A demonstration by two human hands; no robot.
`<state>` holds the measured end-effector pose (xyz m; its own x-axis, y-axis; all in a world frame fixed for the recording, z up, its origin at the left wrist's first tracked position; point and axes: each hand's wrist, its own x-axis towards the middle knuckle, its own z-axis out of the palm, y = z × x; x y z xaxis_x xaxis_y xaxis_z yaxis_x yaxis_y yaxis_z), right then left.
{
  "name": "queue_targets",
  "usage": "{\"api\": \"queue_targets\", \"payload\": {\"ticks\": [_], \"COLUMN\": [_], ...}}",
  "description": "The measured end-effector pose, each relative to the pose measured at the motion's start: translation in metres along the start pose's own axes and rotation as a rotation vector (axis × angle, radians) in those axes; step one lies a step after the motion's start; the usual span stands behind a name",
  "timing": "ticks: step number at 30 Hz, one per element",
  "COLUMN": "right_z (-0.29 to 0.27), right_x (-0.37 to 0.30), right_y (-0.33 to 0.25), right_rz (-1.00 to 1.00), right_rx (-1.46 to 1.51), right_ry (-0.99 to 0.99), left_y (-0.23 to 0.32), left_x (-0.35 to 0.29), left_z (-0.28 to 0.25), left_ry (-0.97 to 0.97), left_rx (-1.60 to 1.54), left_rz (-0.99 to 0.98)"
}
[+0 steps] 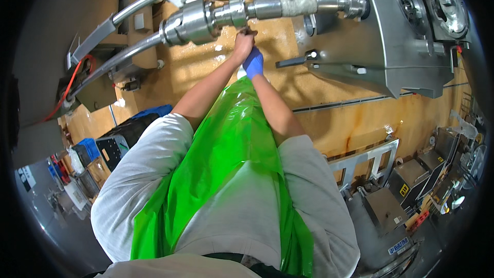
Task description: The person assembles a stainless steel industrial machine by inserting a metal rod into a circular opening, attaching a long metal arm, and tightening connections with a wrench. The person also wipes the machine's control panel with a cloth.
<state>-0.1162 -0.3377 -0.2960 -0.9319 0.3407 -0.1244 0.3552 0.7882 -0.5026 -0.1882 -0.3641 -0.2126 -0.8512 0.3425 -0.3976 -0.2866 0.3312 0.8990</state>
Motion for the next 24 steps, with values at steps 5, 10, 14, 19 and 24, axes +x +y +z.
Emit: {"api": "queue_targets", "payload": {"ticks": [5, 10, 14, 19, 24], "right_z": [-0.004, -0.036, -0.014, 0.039, -0.035], "right_x": [-0.002, 0.001, 0.017, 0.018, -0.002], "right_y": [0.007, -0.014, 0.001, 0.023, -0.014], "right_rz": [0.165, 0.234, 0.074, 0.051, 0.262], "right_rx": [0.289, 0.479, 0.148, 0.26, 0.414], "right_ry": [0.114, 0.148, -0.008, 0.076, 0.061], "left_y": [-0.015, -0.032, -0.053, -0.034, -0.019], "left_x": [0.016, 0.03, 0.051, 0.038, 0.02], "left_z": [0.014, 0.014, 0.014, 0.009, 0.007], "left_ry": [0.002, -0.049, -0.04, -0.035, -0.098], "left_rx": [-0.036, -0.158, -0.084, 0.188, -0.21], "left_rz": [0.025, 0.082, 0.205, 0.271, -0.082]}}
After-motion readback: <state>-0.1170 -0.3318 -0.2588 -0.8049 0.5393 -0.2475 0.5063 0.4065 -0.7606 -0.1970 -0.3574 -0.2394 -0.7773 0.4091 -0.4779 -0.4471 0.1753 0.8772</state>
